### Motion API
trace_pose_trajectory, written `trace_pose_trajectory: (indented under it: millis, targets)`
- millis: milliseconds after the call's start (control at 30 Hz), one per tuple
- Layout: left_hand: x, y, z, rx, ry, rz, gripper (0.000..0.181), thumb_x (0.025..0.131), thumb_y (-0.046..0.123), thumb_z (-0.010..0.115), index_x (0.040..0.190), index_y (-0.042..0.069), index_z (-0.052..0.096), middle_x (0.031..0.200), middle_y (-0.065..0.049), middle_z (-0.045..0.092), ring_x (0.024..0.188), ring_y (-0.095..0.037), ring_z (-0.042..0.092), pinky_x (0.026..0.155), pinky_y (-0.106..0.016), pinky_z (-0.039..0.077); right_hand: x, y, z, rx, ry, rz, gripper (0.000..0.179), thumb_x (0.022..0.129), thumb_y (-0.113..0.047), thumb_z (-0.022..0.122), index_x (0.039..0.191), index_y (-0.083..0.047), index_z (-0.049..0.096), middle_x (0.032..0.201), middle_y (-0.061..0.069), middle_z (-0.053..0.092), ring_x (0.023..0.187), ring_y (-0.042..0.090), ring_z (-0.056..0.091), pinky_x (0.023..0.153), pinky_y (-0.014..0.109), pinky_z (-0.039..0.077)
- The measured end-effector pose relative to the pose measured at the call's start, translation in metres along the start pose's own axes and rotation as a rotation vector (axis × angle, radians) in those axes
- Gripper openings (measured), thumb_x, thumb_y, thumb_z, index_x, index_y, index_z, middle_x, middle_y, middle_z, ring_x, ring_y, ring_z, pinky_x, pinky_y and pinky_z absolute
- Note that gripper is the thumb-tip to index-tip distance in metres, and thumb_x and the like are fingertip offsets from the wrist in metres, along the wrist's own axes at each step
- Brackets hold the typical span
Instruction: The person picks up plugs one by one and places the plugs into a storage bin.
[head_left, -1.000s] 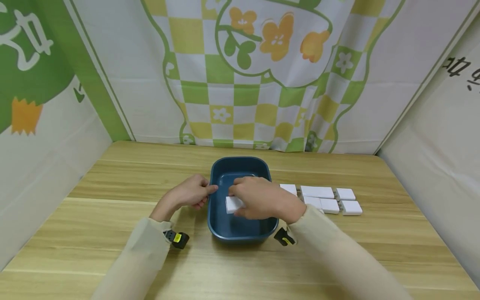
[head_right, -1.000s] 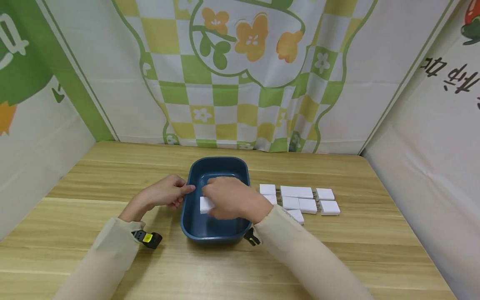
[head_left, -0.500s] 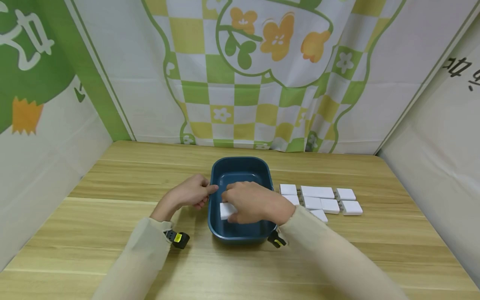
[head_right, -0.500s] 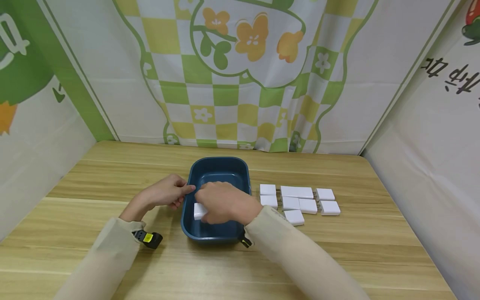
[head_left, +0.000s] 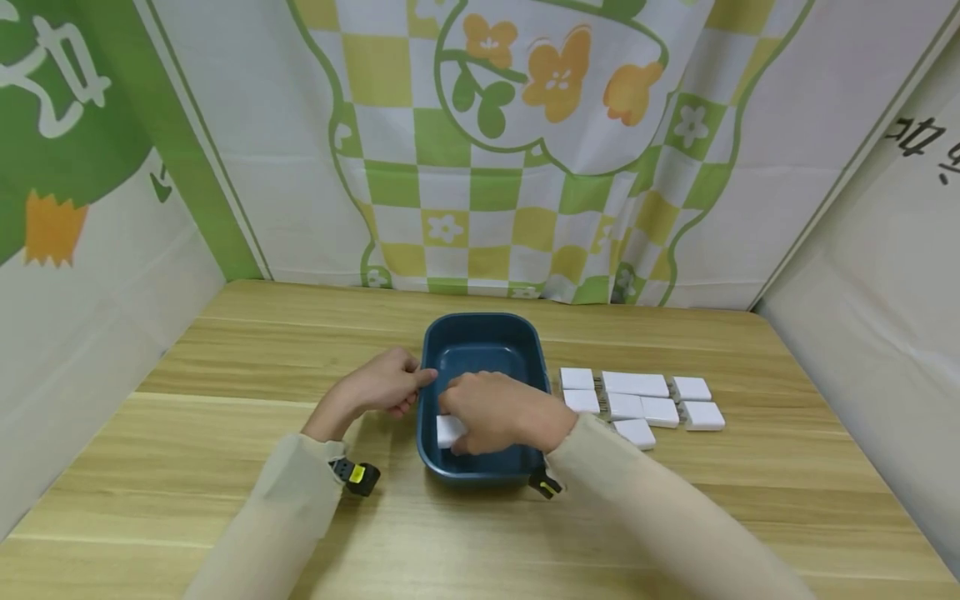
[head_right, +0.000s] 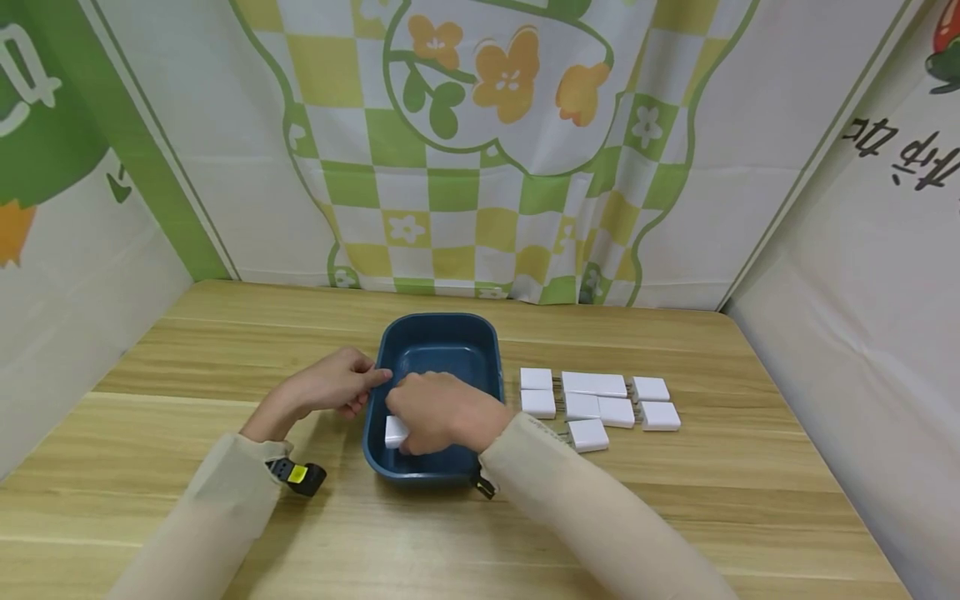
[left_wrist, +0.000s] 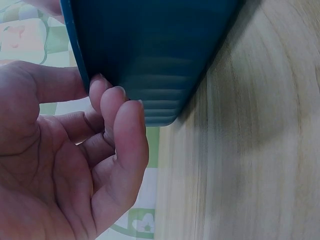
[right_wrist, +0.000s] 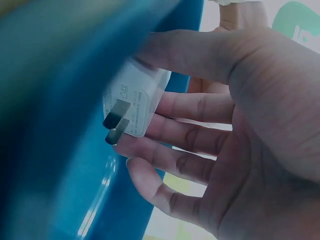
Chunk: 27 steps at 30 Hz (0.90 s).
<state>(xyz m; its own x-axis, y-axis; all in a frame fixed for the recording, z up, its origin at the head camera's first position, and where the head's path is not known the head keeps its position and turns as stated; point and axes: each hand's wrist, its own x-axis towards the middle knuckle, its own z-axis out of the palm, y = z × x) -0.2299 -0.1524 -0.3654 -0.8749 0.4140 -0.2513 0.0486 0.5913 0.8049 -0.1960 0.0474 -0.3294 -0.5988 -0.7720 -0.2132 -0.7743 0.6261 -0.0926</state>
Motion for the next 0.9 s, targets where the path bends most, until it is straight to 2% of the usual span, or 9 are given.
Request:
trace_pose_trajectory:
  millis: [300, 900]
  targets:
    - [-0.001, 0.0, 0.0, 0.004, 0.002, -0.005, 0.044, 0.108, 0.022, 0.05, 0.067, 0.006, 0.054, 0.059, -0.002, 0.049, 0.05, -0.012, 0.048, 0.053, -0.029, 0.051, 0.006, -0.002, 0.008, 0.02, -0.033, 0.003, 0.025, 0.088, -0.031, 0.081, 0.105, -0.016, 0.07, 0.098, -0.006, 0.063, 0.079, 0.009, 0.057, 0.068, 0.027, 0.049]
    - [-0.001, 0.0, 0.0, -0.017, -0.008, -0.006, 0.044, 0.108, 0.023, 0.05, 0.067, 0.007, 0.052, 0.059, -0.002, 0.049, 0.05, -0.013, 0.046, 0.053, -0.03, 0.049, 0.013, -0.008, 0.018, 0.041, -0.082, 0.015, 0.02, 0.091, -0.027, 0.079, 0.104, -0.014, 0.07, 0.096, -0.004, 0.062, 0.078, 0.009, 0.057, 0.069, 0.026, 0.05]
